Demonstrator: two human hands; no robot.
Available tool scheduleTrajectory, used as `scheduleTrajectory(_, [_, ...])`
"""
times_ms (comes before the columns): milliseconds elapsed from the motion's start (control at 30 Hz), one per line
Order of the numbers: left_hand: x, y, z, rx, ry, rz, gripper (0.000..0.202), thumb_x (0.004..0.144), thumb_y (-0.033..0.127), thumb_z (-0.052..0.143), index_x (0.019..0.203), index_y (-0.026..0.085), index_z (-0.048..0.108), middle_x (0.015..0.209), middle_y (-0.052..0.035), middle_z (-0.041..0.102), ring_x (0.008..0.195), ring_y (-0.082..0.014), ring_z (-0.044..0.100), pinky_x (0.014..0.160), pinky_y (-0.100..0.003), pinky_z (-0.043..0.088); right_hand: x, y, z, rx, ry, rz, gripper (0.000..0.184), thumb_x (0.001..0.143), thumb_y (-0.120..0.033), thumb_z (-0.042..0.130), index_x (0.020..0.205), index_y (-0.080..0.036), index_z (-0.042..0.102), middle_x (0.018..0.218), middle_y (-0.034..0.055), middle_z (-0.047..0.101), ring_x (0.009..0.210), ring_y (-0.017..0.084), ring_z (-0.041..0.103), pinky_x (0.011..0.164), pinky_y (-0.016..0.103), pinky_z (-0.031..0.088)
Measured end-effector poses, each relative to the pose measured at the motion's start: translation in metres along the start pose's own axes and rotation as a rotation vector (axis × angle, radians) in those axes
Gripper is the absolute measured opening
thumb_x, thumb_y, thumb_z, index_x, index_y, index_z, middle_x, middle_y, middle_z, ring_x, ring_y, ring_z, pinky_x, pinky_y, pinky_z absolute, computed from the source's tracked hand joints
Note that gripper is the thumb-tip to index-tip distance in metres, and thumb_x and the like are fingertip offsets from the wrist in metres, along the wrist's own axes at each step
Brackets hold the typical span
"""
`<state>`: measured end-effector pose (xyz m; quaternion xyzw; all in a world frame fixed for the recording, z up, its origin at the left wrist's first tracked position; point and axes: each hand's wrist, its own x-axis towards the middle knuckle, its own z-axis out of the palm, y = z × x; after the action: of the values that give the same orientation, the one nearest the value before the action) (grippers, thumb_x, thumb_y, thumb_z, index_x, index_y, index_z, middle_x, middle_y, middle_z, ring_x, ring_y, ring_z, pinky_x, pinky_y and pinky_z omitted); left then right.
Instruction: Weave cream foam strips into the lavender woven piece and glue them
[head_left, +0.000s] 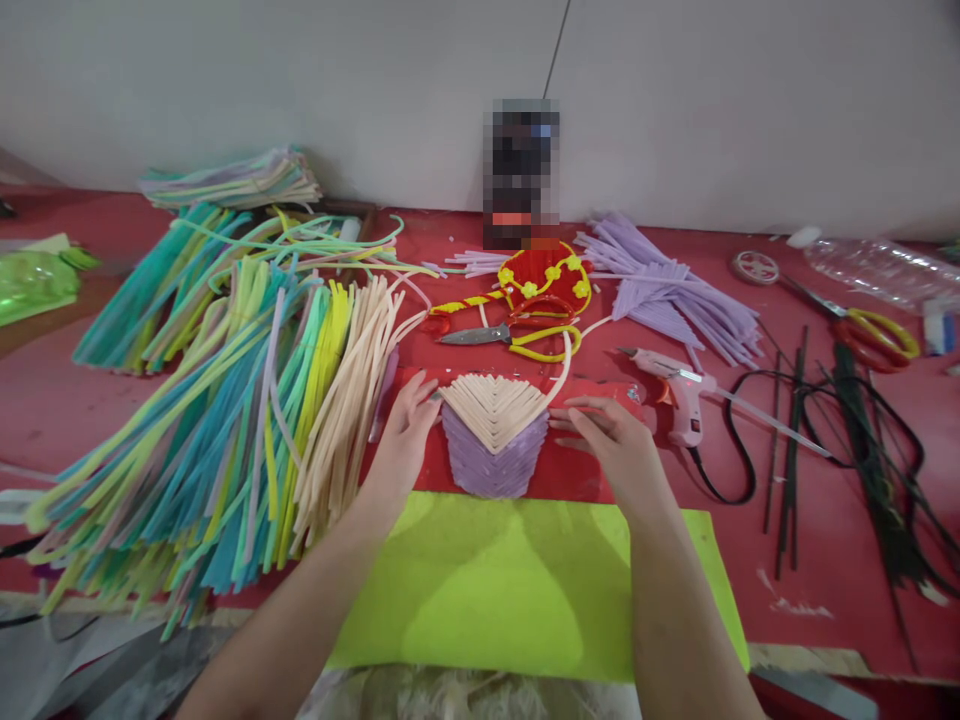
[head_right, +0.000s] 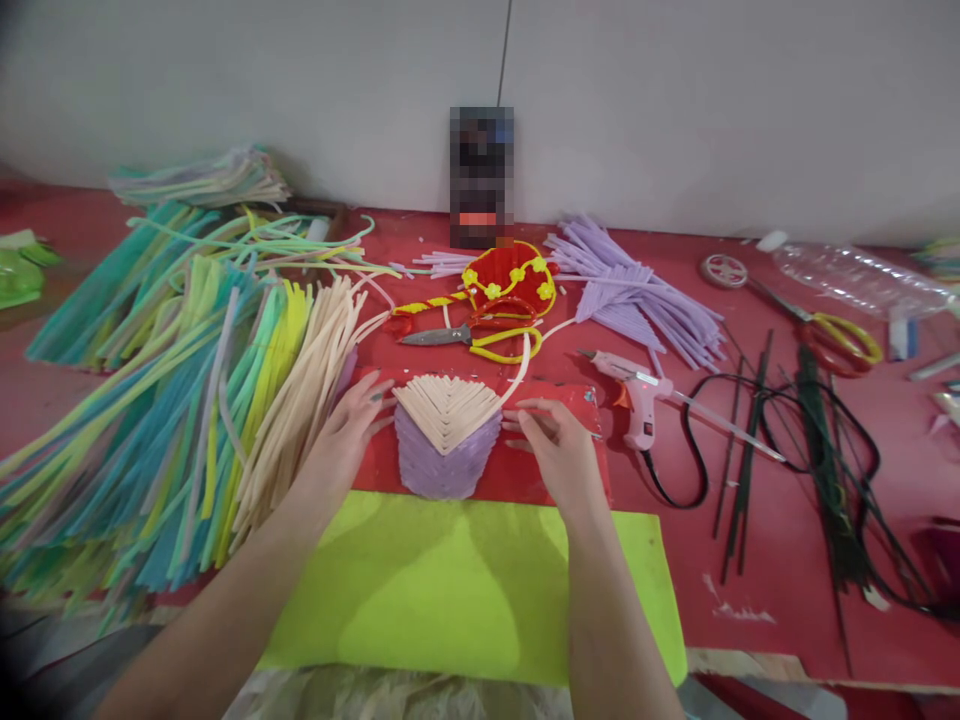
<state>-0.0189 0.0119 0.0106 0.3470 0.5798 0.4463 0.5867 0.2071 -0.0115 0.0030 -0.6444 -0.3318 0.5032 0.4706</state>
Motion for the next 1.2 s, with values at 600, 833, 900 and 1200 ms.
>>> scheduleTrajectory(600, [-0.004, -0.001, -0.004, 0.23, 0.02, 0.13, 0.05, 0.089, 0.035, 0.05, 0.137, 0.023, 0.041, 0.144, -0.0108, 0.044, 0.13, -0.0242, 0.045, 0.108, -0.044, 0.036, 0.002, 0.004, -0.006, -0.172, 0.054, -0.081, 0.033, 0.074, -0.05, 0.067, 0.088, -0.021, 0.062, 0.086, 0.0072, 0.071, 0.073, 0.02, 0.067, 0.063, 0.035, 0.056])
scheduleTrajectory(833, [-0.024, -0.001, 0.007, 0.962, -0.397, 0.643, 0.062, 0.093, 0.044, 0.045, 0.147, 0.021, 0.026, 0.154, -0.011, 0.03, 0.145, -0.0253, 0.021, 0.118, -0.047, 0.016, -0.001, 0.003, 0.001, -0.443, 0.129, -0.28, 0.027, 0.082, -0.043, 0.057, 0.095, -0.022, 0.067, 0.091, 0.0059, 0.068, 0.079, 0.019, 0.062, 0.069, 0.034, 0.051])
scheduleTrajectory(900, [-0.025, -0.007, 0.011, 1.125, -0.559, 0.725, 0.062, 0.094, 0.044, 0.045, 0.148, 0.02, 0.025, 0.156, -0.01, 0.026, 0.146, -0.0256, 0.017, 0.118, -0.047, 0.015, -0.002, 0.004, 0.004, -0.509, 0.12, -0.347, 0.026, 0.084, -0.04, 0.054, 0.098, -0.023, 0.068, 0.093, 0.0057, 0.066, 0.078, 0.018, 0.062, 0.072, 0.034, 0.05])
scheduleTrajectory(1200, [-0.021, -0.023, 0.011, 1.305, -0.681, 0.751, 0.065, 0.092, 0.055, 0.043, 0.144, 0.018, 0.035, 0.155, -0.0136, 0.026, 0.145, -0.0298, 0.017, 0.115, -0.05, 0.019, -0.001, 0.008, 0.01, -0.63, 0.123, -0.497, 0.029, 0.09, -0.039, 0.048, 0.101, -0.024, 0.069, 0.087, 0.006, 0.062, 0.074, 0.017, 0.06, 0.076, 0.034, 0.05])
